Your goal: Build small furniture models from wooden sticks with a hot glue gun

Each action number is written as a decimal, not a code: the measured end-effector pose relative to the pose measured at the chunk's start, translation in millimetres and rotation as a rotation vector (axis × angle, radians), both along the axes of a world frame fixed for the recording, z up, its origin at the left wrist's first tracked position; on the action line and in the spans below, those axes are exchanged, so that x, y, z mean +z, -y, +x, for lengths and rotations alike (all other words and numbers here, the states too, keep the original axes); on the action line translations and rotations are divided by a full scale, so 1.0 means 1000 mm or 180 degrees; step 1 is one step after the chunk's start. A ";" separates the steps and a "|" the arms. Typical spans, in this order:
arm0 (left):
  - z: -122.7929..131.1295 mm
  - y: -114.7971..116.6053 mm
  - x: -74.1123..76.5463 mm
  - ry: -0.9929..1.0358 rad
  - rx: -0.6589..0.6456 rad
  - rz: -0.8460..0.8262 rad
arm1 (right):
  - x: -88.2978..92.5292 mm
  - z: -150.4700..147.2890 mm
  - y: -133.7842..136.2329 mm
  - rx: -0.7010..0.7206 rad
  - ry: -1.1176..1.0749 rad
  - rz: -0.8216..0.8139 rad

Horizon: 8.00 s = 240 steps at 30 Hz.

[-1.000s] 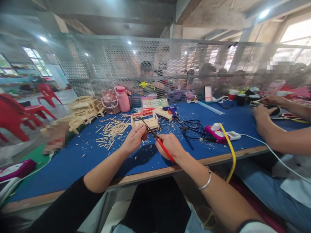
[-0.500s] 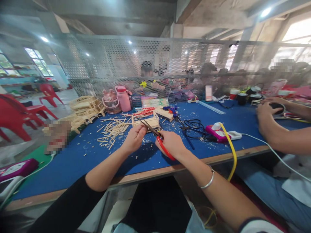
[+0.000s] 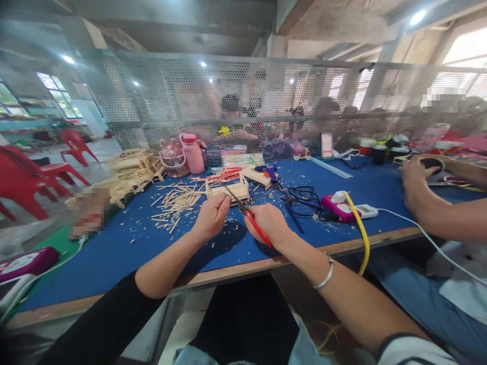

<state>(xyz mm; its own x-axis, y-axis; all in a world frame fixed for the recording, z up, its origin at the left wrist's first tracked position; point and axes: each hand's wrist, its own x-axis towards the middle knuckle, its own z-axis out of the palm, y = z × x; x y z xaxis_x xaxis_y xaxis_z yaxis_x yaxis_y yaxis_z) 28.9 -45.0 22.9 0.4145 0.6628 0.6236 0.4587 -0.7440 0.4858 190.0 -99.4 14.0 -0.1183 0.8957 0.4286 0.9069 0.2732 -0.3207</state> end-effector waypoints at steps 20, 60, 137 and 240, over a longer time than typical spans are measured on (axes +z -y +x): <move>-0.001 0.001 0.004 0.1069 -0.1139 -0.1101 | 0.007 0.009 -0.002 0.0831 -0.1297 -0.0675; -0.007 0.004 0.008 0.0320 -0.0555 -0.0421 | -0.005 -0.002 0.006 0.0538 -0.1116 -0.0145; 0.003 0.002 0.000 0.1183 -0.1447 -0.2034 | 0.021 -0.016 -0.016 0.0978 -0.3615 0.0074; -0.011 -0.005 0.012 0.1412 -0.0197 -0.0559 | -0.021 -0.026 -0.033 0.1897 -0.2306 -0.0240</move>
